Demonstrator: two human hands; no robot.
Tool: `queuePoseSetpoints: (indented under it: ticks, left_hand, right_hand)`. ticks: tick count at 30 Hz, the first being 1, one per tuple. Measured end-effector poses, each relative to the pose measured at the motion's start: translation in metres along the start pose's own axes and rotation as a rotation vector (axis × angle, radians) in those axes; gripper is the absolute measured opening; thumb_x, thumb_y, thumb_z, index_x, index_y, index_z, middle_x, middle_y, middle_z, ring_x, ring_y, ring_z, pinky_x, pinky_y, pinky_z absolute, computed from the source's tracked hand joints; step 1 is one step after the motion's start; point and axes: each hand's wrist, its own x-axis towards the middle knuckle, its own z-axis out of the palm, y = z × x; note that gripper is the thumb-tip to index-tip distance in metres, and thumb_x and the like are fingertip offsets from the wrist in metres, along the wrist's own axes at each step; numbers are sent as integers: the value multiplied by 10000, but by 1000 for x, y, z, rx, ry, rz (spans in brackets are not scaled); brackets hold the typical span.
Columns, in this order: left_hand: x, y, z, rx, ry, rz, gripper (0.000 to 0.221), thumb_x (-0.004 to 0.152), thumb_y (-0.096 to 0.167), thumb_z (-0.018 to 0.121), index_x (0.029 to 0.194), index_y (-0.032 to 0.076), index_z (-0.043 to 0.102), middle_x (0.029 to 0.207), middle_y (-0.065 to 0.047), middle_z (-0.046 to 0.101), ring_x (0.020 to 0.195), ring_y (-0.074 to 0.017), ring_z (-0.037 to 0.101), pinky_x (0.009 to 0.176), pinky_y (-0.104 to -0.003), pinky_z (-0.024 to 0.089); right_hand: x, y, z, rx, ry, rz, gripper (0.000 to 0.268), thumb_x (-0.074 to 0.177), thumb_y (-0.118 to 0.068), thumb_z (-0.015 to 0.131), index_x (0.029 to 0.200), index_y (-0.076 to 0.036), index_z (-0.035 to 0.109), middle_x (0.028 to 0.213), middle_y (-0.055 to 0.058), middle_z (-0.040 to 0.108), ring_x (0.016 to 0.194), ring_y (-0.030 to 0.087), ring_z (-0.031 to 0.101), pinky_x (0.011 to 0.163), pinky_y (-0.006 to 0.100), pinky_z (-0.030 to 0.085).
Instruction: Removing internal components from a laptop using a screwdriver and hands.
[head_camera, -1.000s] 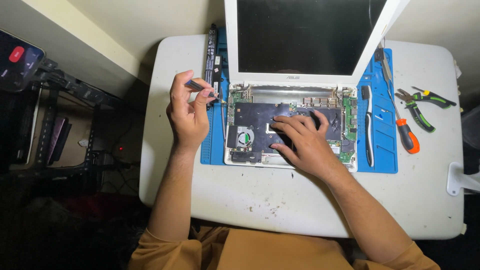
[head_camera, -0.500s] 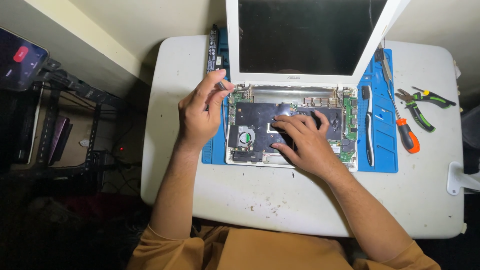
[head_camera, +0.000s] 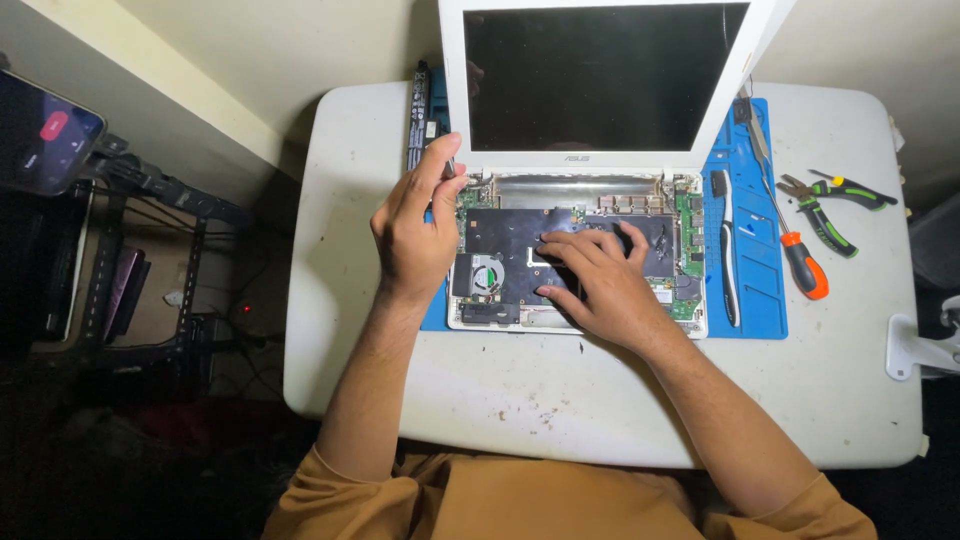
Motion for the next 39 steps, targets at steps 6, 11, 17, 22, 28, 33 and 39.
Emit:
queuePoseSetpoints:
  ticks: [6, 11, 17, 22, 28, 33, 39]
  left_hand:
    - [0, -2, 5, 25, 33, -7, 369, 1027, 69, 690, 1388, 126, 645, 940, -109, 740, 840, -261, 758, 732, -362, 649]
    - [-3, -9, 2, 58, 38, -43, 393, 1007, 73, 735, 1381, 100, 616, 909, -75, 675, 801, -237, 746, 712, -303, 638]
    - [2, -18, -4, 107, 33, -38, 474, 956, 144, 833, 1367, 94, 603, 837, -42, 602, 734, -210, 717, 667, -309, 624]
    - [25, -19, -24, 86, -153, 36, 558, 922, 183, 889, 1374, 79, 579, 867, -62, 604, 756, -219, 729, 660, -319, 633]
    - [75, -3, -57, 12, -611, -11, 199, 1018, 71, 718, 1154, 11, 586, 940, -122, 620, 842, -312, 744, 710, -362, 629]
    - [106, 2, -37, 738, -1301, 408, 264, 847, -76, 629, 1028, 112, 670, 1027, -76, 604, 919, -267, 618, 701, -424, 587]
    - [113, -2, -26, 851, -1306, 1006, 228, 910, 96, 712, 808, 300, 700, 762, 126, 661, 843, -173, 623, 576, -318, 441]
  right_hand:
    - [-2, -1, -2, 3, 8, 2, 438, 926, -358, 736, 1301, -155, 635, 1342, 36, 645, 1221, 269, 525, 1102, 646, 98]
    - [0, -4, -3, 45, -3, 27, 428, 922, -328, 743, 1299, -154, 636, 1337, 40, 649, 1216, 273, 528, 1102, 658, 78]
    - [2, -6, -5, 54, -8, 39, 441, 910, -318, 751, 1307, -167, 632, 1346, 23, 647, 1222, 268, 526, 1101, 674, 58]
    - [2, -6, -8, 66, -14, 45, 430, 910, -306, 755, 1296, -157, 636, 1343, 35, 646, 1221, 273, 523, 1094, 678, 53]
    - [1, -5, -8, 85, -29, 52, 426, 915, -317, 748, 1292, -151, 638, 1344, 49, 645, 1230, 284, 524, 1093, 689, 63]
    - [1, 0, -5, 5, -36, -2, 461, 950, -476, 635, 1324, -207, 621, 1409, -27, 628, 1283, 226, 535, 1159, 611, 81]
    - [-1, 2, -4, 12, -15, -16, 445, 951, -465, 644, 1308, -199, 629, 1410, -32, 628, 1280, 237, 538, 1156, 603, 82]
